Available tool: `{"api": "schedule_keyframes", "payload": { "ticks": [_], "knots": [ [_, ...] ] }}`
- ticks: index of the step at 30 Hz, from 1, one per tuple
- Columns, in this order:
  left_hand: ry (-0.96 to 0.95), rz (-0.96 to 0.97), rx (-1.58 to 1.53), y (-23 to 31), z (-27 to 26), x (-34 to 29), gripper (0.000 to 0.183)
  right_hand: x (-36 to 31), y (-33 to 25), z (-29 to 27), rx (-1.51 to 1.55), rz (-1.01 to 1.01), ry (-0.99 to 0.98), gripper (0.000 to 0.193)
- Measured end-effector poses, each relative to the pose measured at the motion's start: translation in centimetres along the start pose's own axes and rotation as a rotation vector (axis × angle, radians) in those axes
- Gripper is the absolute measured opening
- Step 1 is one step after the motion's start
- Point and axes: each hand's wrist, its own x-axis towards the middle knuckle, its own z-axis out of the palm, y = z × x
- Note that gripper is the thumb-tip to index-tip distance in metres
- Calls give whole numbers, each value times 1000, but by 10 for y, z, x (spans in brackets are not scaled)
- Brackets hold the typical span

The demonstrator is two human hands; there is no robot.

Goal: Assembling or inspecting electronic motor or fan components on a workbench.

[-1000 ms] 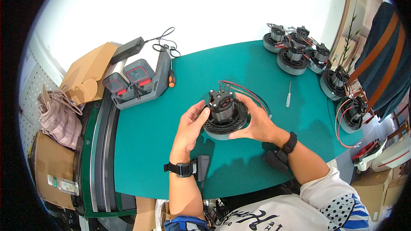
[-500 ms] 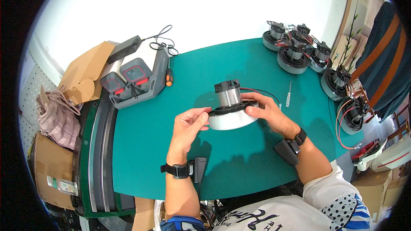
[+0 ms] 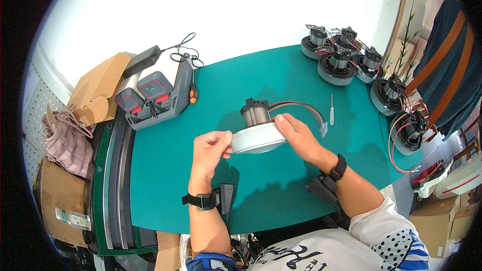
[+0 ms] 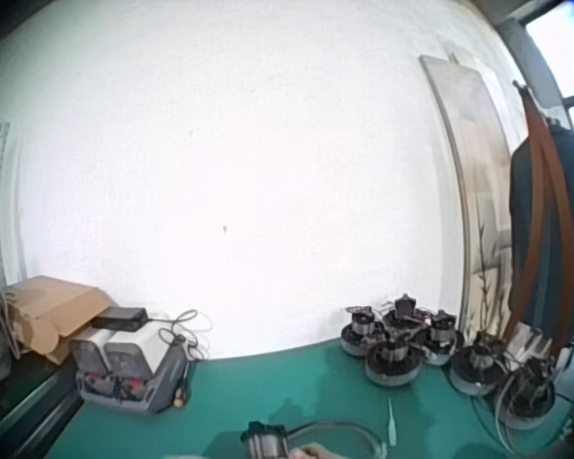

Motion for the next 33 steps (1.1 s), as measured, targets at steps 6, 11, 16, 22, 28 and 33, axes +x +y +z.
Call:
{"api": "schedule_keyframes", "payload": {
  "ticks": [6, 11, 16, 22, 28, 33],
  "knots": [
    [-12, -17, 22, -4, 2, 2, 30, 6, 5, 1, 49, -31, 30, 65],
    [-197, -79, -171, -7, 9, 4, 29, 8, 9, -3, 194, -81, 120, 58],
    [-349, 155, -170, -8, 16, 2, 38, 7, 9, -2, 178, -99, 136, 62],
    [-228, 187, -127, -3, 22, 0, 49, -1, 2, 3, 210, -123, 224, 66],
    [-134, 200, -301, 9, 16, -5, 39, -9, -16, -4, 158, -283, 78, 56],
    [-100, 166, -552, 15, 14, -10, 52, -24, -34, -4, 484, -472, -80, 45]
  ]
}}
